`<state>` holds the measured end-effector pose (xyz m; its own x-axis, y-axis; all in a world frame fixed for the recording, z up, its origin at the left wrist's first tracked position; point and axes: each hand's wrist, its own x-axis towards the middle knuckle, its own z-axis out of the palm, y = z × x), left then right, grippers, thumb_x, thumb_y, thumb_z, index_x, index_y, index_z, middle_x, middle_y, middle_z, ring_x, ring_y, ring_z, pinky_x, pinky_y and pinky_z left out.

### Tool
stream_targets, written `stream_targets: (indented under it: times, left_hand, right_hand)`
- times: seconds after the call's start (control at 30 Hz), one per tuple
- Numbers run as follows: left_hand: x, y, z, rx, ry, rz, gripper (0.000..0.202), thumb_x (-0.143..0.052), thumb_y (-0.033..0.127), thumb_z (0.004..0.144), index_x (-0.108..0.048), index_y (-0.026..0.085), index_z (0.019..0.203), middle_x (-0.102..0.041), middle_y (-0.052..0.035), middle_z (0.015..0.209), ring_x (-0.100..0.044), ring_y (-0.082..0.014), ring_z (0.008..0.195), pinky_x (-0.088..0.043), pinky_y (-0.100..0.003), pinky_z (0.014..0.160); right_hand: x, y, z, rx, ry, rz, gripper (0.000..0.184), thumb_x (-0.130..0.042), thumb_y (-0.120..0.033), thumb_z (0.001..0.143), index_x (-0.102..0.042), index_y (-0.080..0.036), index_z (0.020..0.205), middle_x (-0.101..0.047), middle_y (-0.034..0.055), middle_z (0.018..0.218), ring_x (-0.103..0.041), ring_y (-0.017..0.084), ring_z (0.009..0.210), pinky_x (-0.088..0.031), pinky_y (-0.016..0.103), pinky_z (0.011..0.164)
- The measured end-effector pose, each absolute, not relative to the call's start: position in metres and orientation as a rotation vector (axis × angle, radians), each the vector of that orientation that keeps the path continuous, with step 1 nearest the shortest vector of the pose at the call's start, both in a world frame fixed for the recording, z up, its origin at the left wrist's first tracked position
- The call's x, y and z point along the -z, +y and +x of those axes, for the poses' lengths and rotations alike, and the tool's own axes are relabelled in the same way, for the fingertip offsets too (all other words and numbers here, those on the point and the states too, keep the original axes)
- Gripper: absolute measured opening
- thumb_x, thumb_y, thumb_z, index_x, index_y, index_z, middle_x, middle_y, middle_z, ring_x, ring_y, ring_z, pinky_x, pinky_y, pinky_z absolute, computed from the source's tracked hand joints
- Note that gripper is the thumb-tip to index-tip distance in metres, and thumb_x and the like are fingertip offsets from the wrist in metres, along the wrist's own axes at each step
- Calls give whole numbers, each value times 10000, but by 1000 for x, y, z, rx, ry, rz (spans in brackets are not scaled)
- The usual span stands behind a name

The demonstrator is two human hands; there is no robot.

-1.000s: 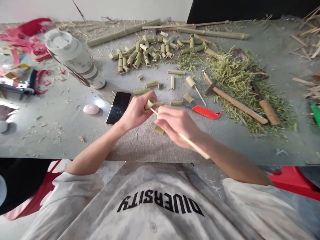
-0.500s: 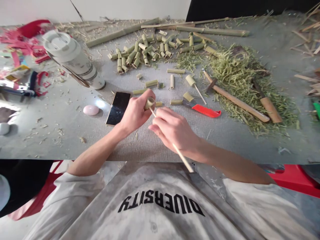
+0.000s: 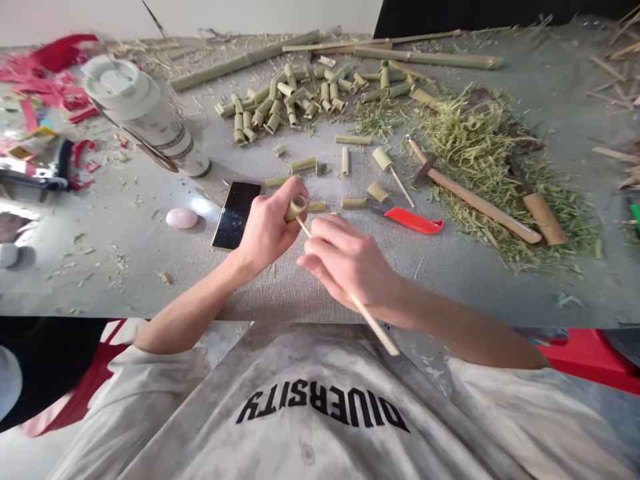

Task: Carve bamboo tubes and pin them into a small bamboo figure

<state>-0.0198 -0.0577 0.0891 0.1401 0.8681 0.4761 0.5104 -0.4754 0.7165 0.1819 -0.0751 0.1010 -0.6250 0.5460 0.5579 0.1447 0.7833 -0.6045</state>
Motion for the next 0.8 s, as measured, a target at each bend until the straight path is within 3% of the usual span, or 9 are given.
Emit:
stream_targets:
  times: [0.1,0.2,0.33,0.43,0.53,0.63,0.7,0.8]
  left_hand:
    - [-94,-52,-27,-1159,987,1986,260,-743,305,885,-516,233,781,-521,28,705,-434,-109,597,-389,-283,564]
    - [-88,-54,-16,-1316,1043,1791,344,-759,374,903,-465,242,783,-447,37,679,-400,-115,584,-388,-287,558]
    - [-78,-58,-10,-1444,1442,1821,233,-729,194,904,-510,249,847,-414,60,645,-325,-113,575,-340,-296,571]
    - [-83,-51,-24,-1104,1251,2020,179,-700,131,848,-555,236,841,-464,69,627,-352,-101,561,-320,-282,557]
    - [-89,-42,-32,-764,852,1925,179,-725,205,859,-560,218,793,-527,44,691,-457,-100,611,-360,-263,562]
    - [-84,-43,-21,-1099,917,1671,238,-728,238,869,-496,233,813,-453,55,685,-372,-96,584,-321,-270,536]
    - [-80,-49,-10,-1368,1188,1642,246,-708,224,896,-474,239,823,-414,58,677,-331,-103,596,-309,-282,547]
    - [-79,-57,-5,-1428,1446,1871,212,-700,181,906,-507,242,841,-417,64,639,-298,-106,583,-282,-301,541]
  right_hand:
    - [-98,-57,187,-902,-2071,-255,542,-373,-555,1199,-475,-230,778,-455,-4,806,-472,148,707,-456,330,696]
    - [-82,-59,176,-898,-1952,-329,580,-320,-627,1189,-408,-243,763,-429,-12,786,-449,147,679,-422,320,640]
    - [-81,-74,168,-720,-2031,-538,450,-436,-456,1203,-490,-221,824,-494,26,877,-482,178,832,-428,354,758]
    - [-100,-62,184,-643,-2358,-491,461,-399,-405,1215,-552,-190,838,-542,42,884,-490,169,823,-422,341,743]
    - [-108,-43,198,-837,-2454,-226,543,-323,-490,1222,-542,-193,824,-509,-2,819,-476,128,730,-426,295,690]
    - [-96,-47,191,-695,-2244,-359,539,-322,-525,1215,-529,-203,835,-491,2,838,-482,141,755,-440,298,705]
    - [-87,-59,182,-545,-2200,-491,489,-372,-467,1214,-552,-197,849,-526,42,889,-502,178,842,-457,341,775]
    - [-88,-68,177,-463,-2270,-563,466,-388,-409,1214,-586,-184,857,-560,63,916,-509,183,850,-464,346,770]
